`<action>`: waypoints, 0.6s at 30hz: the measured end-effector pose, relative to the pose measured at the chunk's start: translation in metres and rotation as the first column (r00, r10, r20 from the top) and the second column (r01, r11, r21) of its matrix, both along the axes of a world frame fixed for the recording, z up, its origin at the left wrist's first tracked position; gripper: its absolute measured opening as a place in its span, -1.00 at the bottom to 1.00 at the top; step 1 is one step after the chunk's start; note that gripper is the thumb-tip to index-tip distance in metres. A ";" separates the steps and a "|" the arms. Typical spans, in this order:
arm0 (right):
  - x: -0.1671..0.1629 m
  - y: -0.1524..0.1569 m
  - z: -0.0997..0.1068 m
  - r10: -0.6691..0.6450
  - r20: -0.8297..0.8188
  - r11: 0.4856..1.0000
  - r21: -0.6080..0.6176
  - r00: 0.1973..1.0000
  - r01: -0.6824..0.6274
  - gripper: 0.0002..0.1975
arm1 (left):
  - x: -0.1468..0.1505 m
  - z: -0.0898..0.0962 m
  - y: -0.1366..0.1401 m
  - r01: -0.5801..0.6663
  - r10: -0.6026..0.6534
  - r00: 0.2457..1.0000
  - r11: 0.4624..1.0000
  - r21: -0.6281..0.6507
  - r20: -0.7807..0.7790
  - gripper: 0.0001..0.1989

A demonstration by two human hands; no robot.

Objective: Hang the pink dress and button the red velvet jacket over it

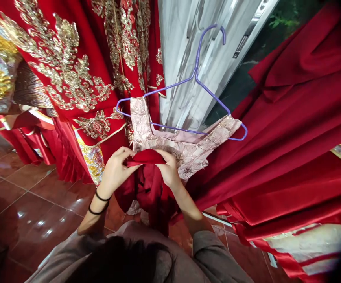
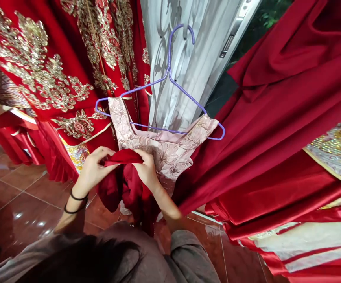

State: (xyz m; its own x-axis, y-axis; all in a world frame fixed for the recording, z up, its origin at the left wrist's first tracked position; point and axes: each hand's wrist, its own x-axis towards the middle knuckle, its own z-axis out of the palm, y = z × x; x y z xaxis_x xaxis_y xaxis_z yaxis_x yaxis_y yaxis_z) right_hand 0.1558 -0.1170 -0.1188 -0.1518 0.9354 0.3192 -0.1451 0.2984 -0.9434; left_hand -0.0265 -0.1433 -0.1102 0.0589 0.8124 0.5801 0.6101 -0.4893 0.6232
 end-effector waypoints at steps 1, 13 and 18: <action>-0.006 0.003 0.000 0.032 -0.036 0.999 -0.040 0.999 -0.033 -0.70 | -0.013 -0.005 -0.003 0.068 -0.068 0.998 0.992 -0.103 0.002 -0.83; -0.123 0.037 0.041 0.394 0.909 0.587 -0.134 0.137 -0.798 -0.66 | -0.116 0.024 -0.074 -0.079 0.193 0.747 0.976 -0.203 0.636 -0.69; -0.160 0.049 0.088 0.094 0.993 0.640 -0.116 -0.073 -0.760 -0.79 | -0.109 0.057 -0.082 -0.348 0.273 0.688 0.937 -0.024 0.672 -0.73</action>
